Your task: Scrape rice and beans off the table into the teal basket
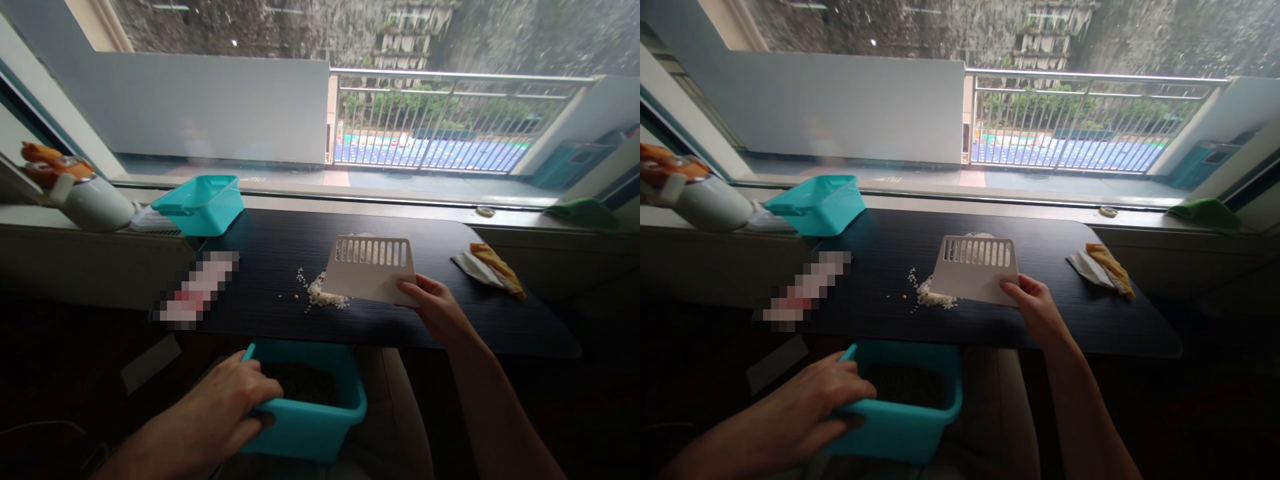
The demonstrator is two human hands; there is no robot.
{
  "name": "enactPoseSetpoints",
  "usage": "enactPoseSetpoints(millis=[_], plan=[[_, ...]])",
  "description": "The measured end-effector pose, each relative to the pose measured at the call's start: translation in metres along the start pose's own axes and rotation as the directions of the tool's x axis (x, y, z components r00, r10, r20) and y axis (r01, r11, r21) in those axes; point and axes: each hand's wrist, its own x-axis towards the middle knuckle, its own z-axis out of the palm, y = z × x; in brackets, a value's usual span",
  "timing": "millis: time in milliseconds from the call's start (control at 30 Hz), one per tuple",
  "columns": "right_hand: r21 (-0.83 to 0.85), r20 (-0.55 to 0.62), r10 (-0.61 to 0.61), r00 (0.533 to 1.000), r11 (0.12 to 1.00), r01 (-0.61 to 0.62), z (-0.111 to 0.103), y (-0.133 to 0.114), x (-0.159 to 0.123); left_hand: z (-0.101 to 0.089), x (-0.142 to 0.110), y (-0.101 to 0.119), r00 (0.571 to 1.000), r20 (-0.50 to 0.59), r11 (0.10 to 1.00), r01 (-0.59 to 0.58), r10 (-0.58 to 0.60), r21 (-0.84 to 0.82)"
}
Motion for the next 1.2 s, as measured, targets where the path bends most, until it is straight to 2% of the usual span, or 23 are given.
enactPoseSetpoints(millis=[200,400,600,733,933,1100,1200], plan=[[-0.012,0.004,-0.022,1.0,1.0,0.022,0.007,0.001,0.0,0.0,0.002,0.0,1.0,0.001,1.0,-0.023,0.023,0.014],[-0.066,0.116,-0.119,0.986,0.99,0.128,0.047,0.01,-0.007,-0.001,-0.004,-0.006,0.999,-0.044,1.0,-0.014,0.013,-0.007],[-0.165,0.32,-0.228,0.919,0.942,0.291,0.091,0.025,-0.002,0.002,-0.018,-0.024,0.993,-0.115,1.0,-0.018,0.018,0.0],[-0.196,0.419,-0.241,0.875,0.917,0.346,0.106,0.032,0.005,-0.001,-0.026,-0.03,0.992,-0.125,1.0,-0.011,0.009,-0.012],[-0.225,0.491,-0.138,0.86,0.934,0.278,0.092,0.021,-0.005,-0.006,-0.034,-0.034,0.993,-0.116,0.998,0.02,-0.026,-0.053],[-0.209,0.414,-0.122,0.902,0.952,0.225,0.07,0.019,-0.02,-0.005,-0.035,-0.036,0.992,-0.112,0.998,0.056,-0.06,-0.041],[-0.239,0.398,-0.068,0.915,0.955,0.176,0.057,0.019,-0.03,-0.005,-0.033,-0.032,0.993,-0.104,0.998,0.054,-0.058,-0.039]])
